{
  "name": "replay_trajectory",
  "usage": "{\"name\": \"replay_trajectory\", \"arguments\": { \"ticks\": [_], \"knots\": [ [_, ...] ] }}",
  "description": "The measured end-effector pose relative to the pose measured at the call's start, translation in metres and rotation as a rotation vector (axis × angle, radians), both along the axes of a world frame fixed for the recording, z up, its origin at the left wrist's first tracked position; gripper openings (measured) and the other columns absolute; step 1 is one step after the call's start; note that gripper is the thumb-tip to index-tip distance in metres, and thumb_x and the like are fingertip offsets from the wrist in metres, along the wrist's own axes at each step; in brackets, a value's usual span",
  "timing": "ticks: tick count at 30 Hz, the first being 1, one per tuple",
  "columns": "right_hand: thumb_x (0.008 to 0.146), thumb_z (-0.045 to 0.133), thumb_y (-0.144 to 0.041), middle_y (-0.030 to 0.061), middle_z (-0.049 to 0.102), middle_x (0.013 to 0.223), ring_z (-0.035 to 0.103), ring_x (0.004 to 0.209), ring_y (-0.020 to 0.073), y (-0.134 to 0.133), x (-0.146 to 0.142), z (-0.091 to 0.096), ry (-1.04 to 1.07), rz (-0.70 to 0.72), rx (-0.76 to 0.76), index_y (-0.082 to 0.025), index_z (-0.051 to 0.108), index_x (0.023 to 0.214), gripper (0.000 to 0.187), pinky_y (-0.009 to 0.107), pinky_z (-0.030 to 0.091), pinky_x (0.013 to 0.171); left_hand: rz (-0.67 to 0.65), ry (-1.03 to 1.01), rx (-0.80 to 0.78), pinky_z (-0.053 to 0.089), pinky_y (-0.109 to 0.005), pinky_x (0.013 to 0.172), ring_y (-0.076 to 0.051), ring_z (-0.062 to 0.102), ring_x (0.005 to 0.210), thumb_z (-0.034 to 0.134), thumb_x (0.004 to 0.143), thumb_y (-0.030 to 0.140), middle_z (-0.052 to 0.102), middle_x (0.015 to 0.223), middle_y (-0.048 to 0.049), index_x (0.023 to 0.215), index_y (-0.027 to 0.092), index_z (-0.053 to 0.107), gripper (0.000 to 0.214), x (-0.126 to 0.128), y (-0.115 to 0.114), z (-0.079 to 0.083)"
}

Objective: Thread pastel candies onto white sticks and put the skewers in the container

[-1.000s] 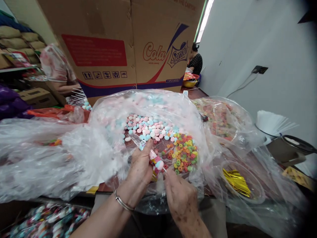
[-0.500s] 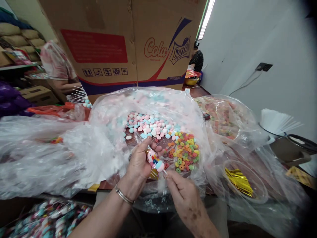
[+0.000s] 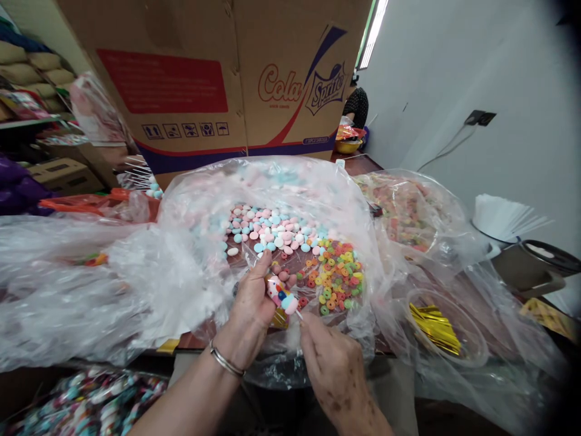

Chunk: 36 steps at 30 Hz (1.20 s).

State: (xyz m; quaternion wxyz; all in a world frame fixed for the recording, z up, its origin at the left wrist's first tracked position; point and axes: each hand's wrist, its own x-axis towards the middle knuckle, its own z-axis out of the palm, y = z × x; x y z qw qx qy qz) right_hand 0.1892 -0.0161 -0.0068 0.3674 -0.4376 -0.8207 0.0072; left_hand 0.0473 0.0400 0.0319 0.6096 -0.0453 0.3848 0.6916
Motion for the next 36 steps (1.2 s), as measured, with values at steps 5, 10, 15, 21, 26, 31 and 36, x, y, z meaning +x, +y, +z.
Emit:
{"name": "replay_trajectory", "arguments": {
  "ticks": [5, 10, 15, 21, 26, 31, 36],
  "knots": [
    [0.099, 0.038, -0.019, -0.0013, 0.06, 0.052, 0.056, 0.043, 0.0106, -0.001, 0.007, 0.004, 0.091, 0.04, -0.313, -0.018, 0.064, 0.076, 0.035, 0.02, 0.036, 0.046, -0.023, -0.016, -0.016, 0.057, -0.027, 0.046, -0.012, 0.056, 0.044, 0.061, 0.097, 0.023, 0.055, 0.056, 0.0017, 0.069, 0.015, 0.056, 0.03, -0.003, 0.0, 0.004],
    [0.095, 0.04, -0.011, 0.0009, 0.062, 0.05, 0.059, 0.041, 0.0154, 0.001, 0.001, -0.007, -0.033, -0.084, 0.129, -0.014, 0.069, 0.09, 0.03, 0.025, 0.038, 0.045, -0.024, -0.025, -0.041, 0.058, -0.029, 0.047, -0.012, 0.056, 0.045, 0.061, 0.097, 0.025, 0.055, 0.056, 0.0013, 0.068, 0.014, 0.056, 0.032, -0.002, -0.001, 0.002],
    [0.092, 0.045, -0.005, 0.0011, 0.065, 0.055, 0.06, 0.045, 0.0175, -0.002, -0.004, -0.015, -0.131, -0.128, 0.253, -0.016, 0.067, 0.101, 0.026, 0.029, 0.04, 0.044, -0.012, 0.0, -0.043, 0.06, -0.031, 0.05, -0.012, 0.056, 0.043, 0.061, 0.098, 0.025, 0.056, 0.053, 0.0017, 0.064, 0.014, 0.057, 0.036, 0.003, 0.0, 0.0],
    [0.095, 0.04, -0.021, 0.0008, 0.055, 0.052, 0.047, 0.044, 0.0159, 0.002, -0.006, -0.01, 0.202, 0.014, -0.388, -0.022, 0.059, 0.075, 0.028, 0.03, 0.029, 0.046, -0.048, 0.012, 0.011, 0.055, -0.024, 0.046, -0.009, 0.052, 0.039, 0.061, 0.097, 0.02, 0.055, 0.049, 0.0037, 0.064, 0.014, 0.056, 0.034, 0.023, -0.008, -0.001],
    [0.087, 0.048, -0.044, -0.0081, 0.032, 0.045, 0.027, 0.042, 0.0096, 0.012, -0.008, -0.003, 0.73, 0.121, -1.097, -0.022, 0.05, 0.067, 0.03, 0.025, 0.021, 0.041, -0.113, 0.072, 0.046, 0.049, -0.022, 0.038, -0.015, 0.06, 0.042, 0.074, 0.085, 0.019, 0.061, 0.053, 0.0002, 0.071, 0.014, 0.06, 0.02, 0.031, -0.018, -0.005],
    [0.088, 0.047, -0.044, -0.0079, 0.037, 0.045, 0.033, 0.043, 0.0091, 0.007, -0.003, 0.006, 0.667, 0.205, -1.129, -0.02, 0.055, 0.07, 0.031, 0.023, 0.025, 0.045, -0.002, 0.092, 0.085, 0.061, -0.03, 0.054, -0.018, 0.068, 0.054, 0.063, 0.091, 0.017, 0.067, 0.06, -0.0041, 0.073, 0.011, 0.064, 0.018, 0.008, -0.009, 0.004],
    [0.098, 0.042, -0.034, -0.0026, 0.055, 0.061, 0.05, 0.054, 0.011, -0.004, 0.011, 0.005, 0.354, 0.181, -0.636, -0.019, 0.058, 0.08, 0.028, 0.022, 0.034, 0.052, 0.041, 0.106, 0.18, 0.053, -0.021, 0.043, -0.009, 0.054, 0.041, 0.062, 0.09, 0.012, 0.058, 0.052, 0.0034, 0.07, 0.014, 0.061, 0.019, -0.01, 0.0, 0.014]
  ]
}}
